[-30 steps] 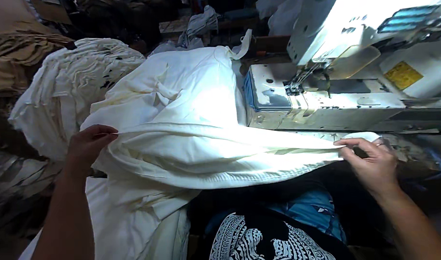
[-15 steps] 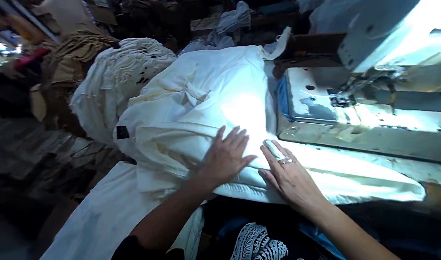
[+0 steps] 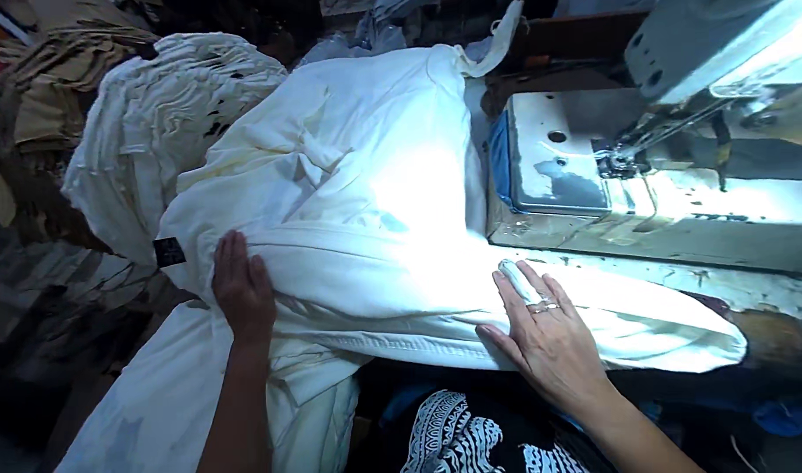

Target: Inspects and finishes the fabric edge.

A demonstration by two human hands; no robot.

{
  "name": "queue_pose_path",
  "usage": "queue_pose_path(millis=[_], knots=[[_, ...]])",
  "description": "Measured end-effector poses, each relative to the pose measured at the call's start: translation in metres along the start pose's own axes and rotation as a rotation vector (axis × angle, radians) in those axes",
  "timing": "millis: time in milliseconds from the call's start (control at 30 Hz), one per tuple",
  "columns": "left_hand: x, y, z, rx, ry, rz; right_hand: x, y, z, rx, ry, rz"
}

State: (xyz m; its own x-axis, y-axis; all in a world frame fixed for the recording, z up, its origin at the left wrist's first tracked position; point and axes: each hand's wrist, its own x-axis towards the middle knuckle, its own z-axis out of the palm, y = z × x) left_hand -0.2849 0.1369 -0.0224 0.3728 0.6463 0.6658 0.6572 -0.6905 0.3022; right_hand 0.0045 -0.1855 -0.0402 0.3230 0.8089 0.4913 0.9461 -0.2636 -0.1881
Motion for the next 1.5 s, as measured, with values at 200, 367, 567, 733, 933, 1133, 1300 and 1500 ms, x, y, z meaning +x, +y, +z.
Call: queue_pose_path(millis=[200,367,567,733,933,1133,1300,1500], knots=[[-0.007,-0.012,0.008,-0.08,0.048,0.053,-0.034,0.017,-0.025,0.102,0.054,0.11],[-0.005,0.008,-0.005,-0.053,0.057,0.001,-0.065,0.046,-0.053,0.156,0.396,0.249],[0.007,0.072,-0.026,-0.043,0.162,0.112,-0.083,0.075,-0.059,-0.027,0.425,0.435],[0.002,0.152,-0.037,-0.221,0.076,0.317,-0.084,0.079,-0.057,-0.019,0.489,0.496],[-0.046,0.297,0.016,-0.746,-0.383,0.634,-0.07,0.074,-0.058,0.111,0.633,0.407],[-0.032,0.361,0.062,-1.03,-0.524,0.639,-0.044,0.058,-0.078,0.308,0.621,0.326],[-0.009,0.327,0.046,-1.098,-0.9,0.12,-0.048,0.064,-0.074,1.208,0.404,0.613],[-0.027,0.32,0.047,-1.143,-0.93,0.063,-0.032,0.066,-0.068,0.775,0.404,0.437]])
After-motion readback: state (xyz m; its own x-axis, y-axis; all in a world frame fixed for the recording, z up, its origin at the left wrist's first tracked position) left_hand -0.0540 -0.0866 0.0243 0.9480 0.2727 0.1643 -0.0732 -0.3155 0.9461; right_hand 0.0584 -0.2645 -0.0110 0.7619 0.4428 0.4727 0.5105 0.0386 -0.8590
